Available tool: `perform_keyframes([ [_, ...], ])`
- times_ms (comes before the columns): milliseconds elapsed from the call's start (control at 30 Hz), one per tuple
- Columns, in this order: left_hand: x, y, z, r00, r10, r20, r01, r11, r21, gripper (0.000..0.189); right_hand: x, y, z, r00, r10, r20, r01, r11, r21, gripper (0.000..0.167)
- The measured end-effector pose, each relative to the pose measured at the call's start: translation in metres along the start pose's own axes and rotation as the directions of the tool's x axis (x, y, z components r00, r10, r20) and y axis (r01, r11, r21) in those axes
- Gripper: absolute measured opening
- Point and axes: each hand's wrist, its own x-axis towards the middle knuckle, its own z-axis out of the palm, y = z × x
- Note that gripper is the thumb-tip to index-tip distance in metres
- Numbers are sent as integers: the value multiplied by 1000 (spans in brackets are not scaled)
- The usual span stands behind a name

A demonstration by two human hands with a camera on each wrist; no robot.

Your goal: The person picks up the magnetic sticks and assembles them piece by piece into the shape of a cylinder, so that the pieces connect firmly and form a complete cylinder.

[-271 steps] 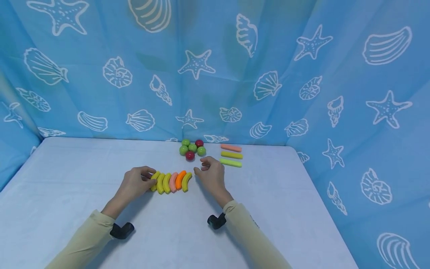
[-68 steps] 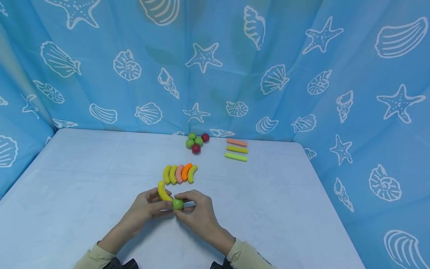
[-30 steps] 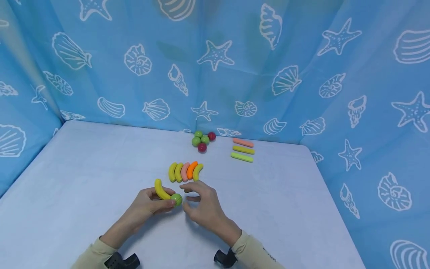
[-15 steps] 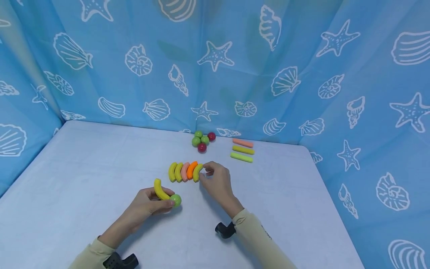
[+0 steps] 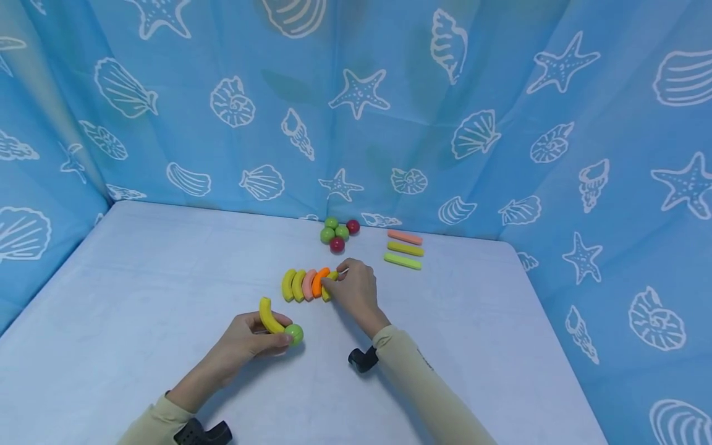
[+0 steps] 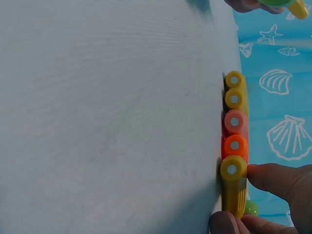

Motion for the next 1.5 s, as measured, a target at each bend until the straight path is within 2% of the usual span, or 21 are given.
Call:
perform_keyframes([
  [200,-1,0,1,1000,-5,4,5,1000,-10,35,3,0,-2,1000,11,26,-12,1000,11,31],
  [400,-2,1,0,1000,-10,-5,10,1000,-11,36,2,-2,-8,997,-41,59,48,991,-127,26],
  [600,-2,1,0,1000,-13,-4,13,1000,-15,36,0,-5,-7,987,-136,81,154,947,-283,29],
  [733,-2,1,-1,1000,-10,3,10,1000,-12,36,-1,-6,-4,974,-204,94,224,911,-348,33],
  [1000,0,1,-1,1000,-19,-19,19,1000,-10,36,3,-7,-8,965,-228,128,259,897,-358,28],
  [1300,1,-1,0,999,-17,-31,18,1000,9,36,7,-8,-13,939,-293,179,343,814,-468,19],
  [1367,2,-2,0,999,-16,-29,16,1000,10,36,7,-8,-14,936,-295,191,351,805,-479,18],
  [1433,2,-2,0,999,-15,-28,16,1000,8,36,8,-6,-15,937,-287,199,348,807,-477,19],
  [1500,2,-2,0,999,-16,-28,16,1000,6,36,8,-5,-16,946,-263,191,323,831,-453,21],
])
